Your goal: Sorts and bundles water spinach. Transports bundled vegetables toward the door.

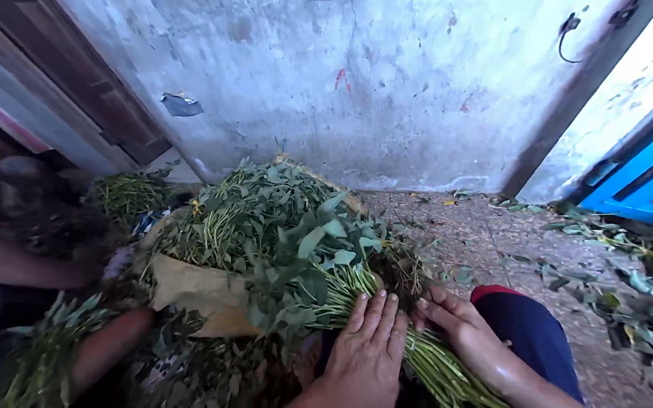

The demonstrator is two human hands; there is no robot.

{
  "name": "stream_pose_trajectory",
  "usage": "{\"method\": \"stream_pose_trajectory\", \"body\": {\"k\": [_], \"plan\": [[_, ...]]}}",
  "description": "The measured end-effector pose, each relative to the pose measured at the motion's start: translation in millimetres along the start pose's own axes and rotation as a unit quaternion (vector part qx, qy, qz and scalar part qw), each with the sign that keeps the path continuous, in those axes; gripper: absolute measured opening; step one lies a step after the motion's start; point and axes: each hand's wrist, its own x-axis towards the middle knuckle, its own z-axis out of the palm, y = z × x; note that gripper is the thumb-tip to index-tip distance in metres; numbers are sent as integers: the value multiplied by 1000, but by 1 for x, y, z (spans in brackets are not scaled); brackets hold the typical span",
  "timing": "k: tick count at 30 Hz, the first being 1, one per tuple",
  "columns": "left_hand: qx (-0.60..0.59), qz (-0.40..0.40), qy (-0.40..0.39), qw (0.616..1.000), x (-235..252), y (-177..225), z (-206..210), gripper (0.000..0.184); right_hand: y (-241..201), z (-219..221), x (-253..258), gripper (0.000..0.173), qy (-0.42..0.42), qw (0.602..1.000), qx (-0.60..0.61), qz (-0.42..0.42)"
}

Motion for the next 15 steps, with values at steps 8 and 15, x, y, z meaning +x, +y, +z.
{"method": "stream_pose_trajectory", "body": {"k": [8,15], "plan": [[61,26,-12,998,24,9,-32,26,13,14,-27,28,118,949,-232,-179],[-146,-88,-179,969,50,8,-65,24,21,19,-32,22,153,933,-196,-262]]}}
